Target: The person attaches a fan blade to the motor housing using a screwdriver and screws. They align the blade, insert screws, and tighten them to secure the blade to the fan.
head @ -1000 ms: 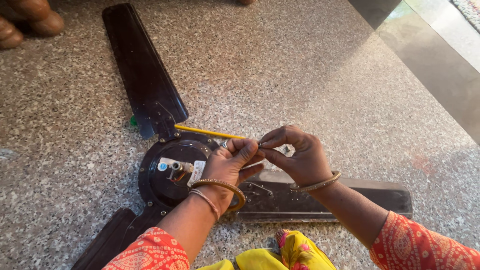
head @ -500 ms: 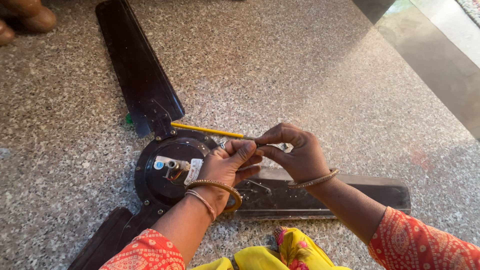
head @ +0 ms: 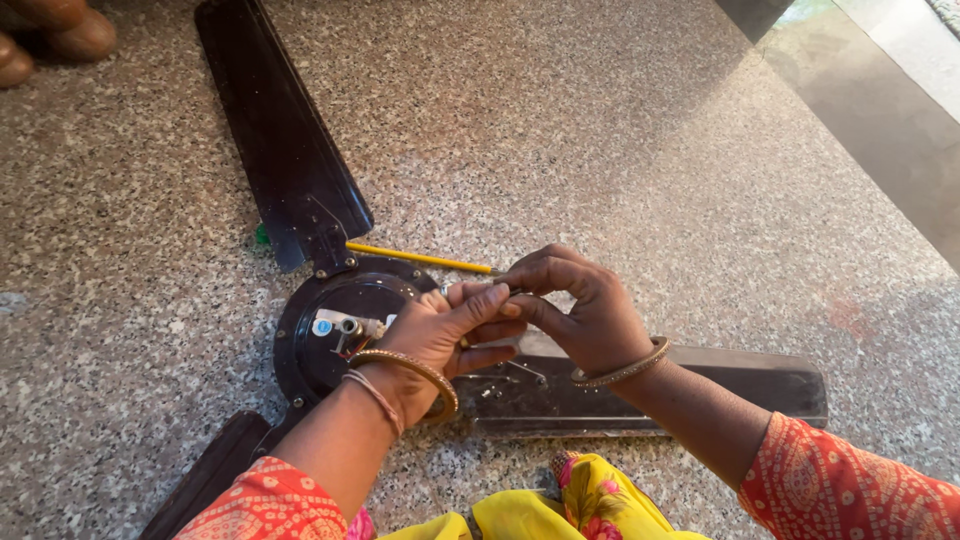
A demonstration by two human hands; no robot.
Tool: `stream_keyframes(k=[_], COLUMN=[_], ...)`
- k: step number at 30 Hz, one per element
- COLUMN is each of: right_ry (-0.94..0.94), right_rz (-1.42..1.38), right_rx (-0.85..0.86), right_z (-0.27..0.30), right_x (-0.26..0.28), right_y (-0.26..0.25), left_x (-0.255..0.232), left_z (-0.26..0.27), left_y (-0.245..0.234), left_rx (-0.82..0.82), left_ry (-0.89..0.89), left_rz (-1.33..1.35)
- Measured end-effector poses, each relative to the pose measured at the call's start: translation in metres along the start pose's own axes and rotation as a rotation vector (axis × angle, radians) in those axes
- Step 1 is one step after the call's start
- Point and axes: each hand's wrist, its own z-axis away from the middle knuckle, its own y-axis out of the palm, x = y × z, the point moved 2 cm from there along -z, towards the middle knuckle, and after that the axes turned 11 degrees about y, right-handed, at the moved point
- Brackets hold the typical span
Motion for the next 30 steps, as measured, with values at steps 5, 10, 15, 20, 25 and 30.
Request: stream_keyframes(k=[5,10,15,20,25,30], right_ry=[-0.026,0.11,0.24,0.27,0.258,0.228], right_rz=[0.124,0.764,0.943,0.998,0.969,0.921], right_rx=[0.158,0.549,0.714,0.735,0.719,0.652], right_z=[0.004,0.03,0.062,0.069,0.068,0.063], right_x=[-0.015,-0.056,-0.091,-0.107,-0.11,-0.101], right_y=[0.002,0.006,0.004,0.005,0.002,-0.006], left_x=[-0.021,-0.048,-0.052,-0.044,-0.042,-0.039], left_z=[0.003,0.012,0.02,0.018,0.017,0.014], left_y=[-0.001,-0.014,-0.014,-0.021,-0.038,-0.046], left_rx=[-0.03,-0.112,-0.122,-0.09,-0.122,-0.166], left_ry=[0.177,0.508,0.686,0.751,0.699,0.629], left_rz=[-0.106,-0.683,-1.327,-1.521,-1.557,-1.488])
